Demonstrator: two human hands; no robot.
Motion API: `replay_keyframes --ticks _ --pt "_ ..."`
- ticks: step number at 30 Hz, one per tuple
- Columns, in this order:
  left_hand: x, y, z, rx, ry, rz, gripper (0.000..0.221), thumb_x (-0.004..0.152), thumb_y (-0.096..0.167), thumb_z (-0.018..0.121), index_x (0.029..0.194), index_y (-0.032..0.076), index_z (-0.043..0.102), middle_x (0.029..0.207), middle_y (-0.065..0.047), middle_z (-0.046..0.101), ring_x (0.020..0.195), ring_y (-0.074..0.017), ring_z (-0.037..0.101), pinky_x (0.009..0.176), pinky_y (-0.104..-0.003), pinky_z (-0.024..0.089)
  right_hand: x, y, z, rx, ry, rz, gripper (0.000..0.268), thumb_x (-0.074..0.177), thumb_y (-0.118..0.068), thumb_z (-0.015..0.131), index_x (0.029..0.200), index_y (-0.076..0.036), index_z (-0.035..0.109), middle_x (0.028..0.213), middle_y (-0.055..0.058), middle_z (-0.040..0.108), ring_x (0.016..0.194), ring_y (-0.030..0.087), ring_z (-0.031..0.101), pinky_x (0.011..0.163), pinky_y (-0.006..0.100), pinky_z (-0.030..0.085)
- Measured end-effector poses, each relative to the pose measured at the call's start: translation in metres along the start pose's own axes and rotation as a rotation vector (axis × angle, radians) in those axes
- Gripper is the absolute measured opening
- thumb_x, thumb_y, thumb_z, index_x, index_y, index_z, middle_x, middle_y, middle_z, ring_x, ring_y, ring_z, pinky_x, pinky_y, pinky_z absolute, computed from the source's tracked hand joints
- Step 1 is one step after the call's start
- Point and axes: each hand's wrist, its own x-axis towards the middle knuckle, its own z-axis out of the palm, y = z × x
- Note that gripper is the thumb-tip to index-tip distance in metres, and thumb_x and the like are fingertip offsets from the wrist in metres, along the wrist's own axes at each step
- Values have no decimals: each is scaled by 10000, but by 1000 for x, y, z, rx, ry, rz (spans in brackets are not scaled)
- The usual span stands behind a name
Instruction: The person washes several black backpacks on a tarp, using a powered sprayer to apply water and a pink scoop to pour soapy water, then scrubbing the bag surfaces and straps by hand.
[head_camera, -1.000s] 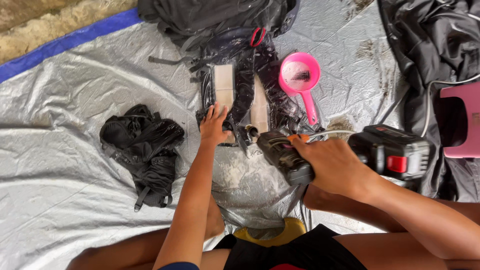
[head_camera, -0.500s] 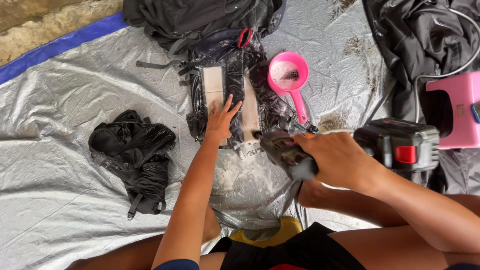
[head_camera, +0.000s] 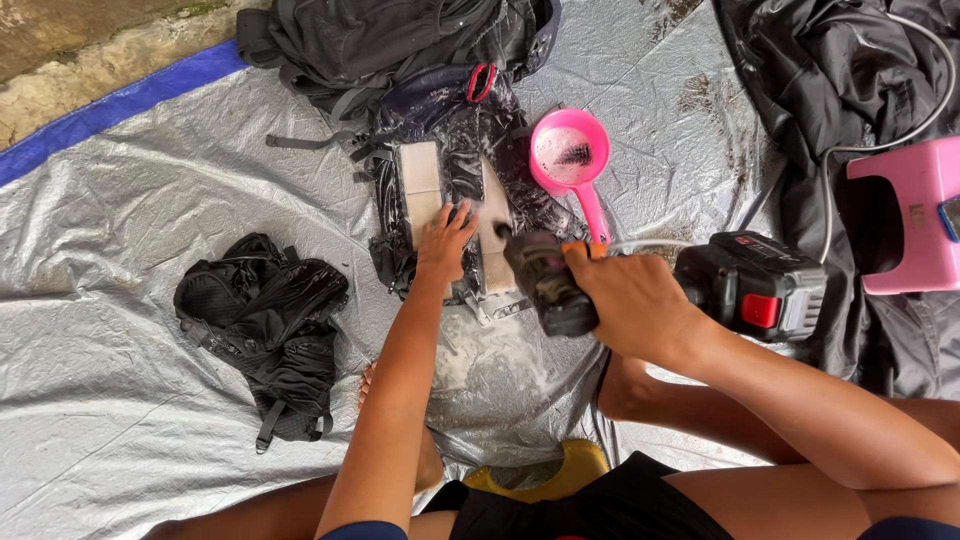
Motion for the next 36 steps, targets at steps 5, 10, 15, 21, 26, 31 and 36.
replay_keyframes --ticks 5,10,15,21,26,31,36 --pt "-3 -1 11 -49 43 15 1312 764 -73 901 1828 262 210 1922 -56 37 1749 -404 73 1334 -662 285 10 6 -18 44 102 79 610 779 -104 729 1369 -118 575 906 96 803 865 424 827 787 543 639" --pt "-7 0 13 -37 48 4 1332 768 -82 905 1833 265 185 1923 -47 42 1750 -398 77 1347 -652 271 7 9 -28 53 50 73 669 778 -105 715 1428 -124 556 945 125 811 926 455 826 840 566 635" --pt "-10 2 9 -36 33 1 1355 776 -98 884 1833 298 134 1923 -39 10 1753 -395 41 1359 -646 247 6 1 -38 148 104 92 654 770 -95 714 1400 -142 543 1006 124 814 939 473 819 870 585 631" --pt "-18 5 3 -57 35 13 1315 812 -124 847 1841 286 137 1921 -53 26 1747 -407 53 1360 -636 241 16 6 -28 129 106 115 641 773 -88 706 1395 -134 557 980 111 820 943 457 820 866 592 636" --pt "-26 9 -5 -89 56 16 1305 825 -122 838 1843 274 126 1921 -58 -25 1745 -414 37 1364 -632 234 32 6 5 123 177 82 646 757 -8 720 1378 -99 567 1026 116 826 948 468 821 850 595 641" --pt "-17 -5 2 -151 39 1 1339 781 -114 847 1834 325 146 1921 -14 -59 1756 -368 29 1386 -605 207 38 0 28 252 227 58 668 726 53 703 1373 -62 581 1108 131 818 954 509 803 841 625 635" --pt "-29 3 0 -174 84 -22 1152 834 -132 824 1803 238 322 1924 -60 -56 1752 -387 15 1387 -613 170 44 -4 42 228 285 -1 565 746 69 711 1283 -71 601 1062 108 815 913 477 811 797 593 646"
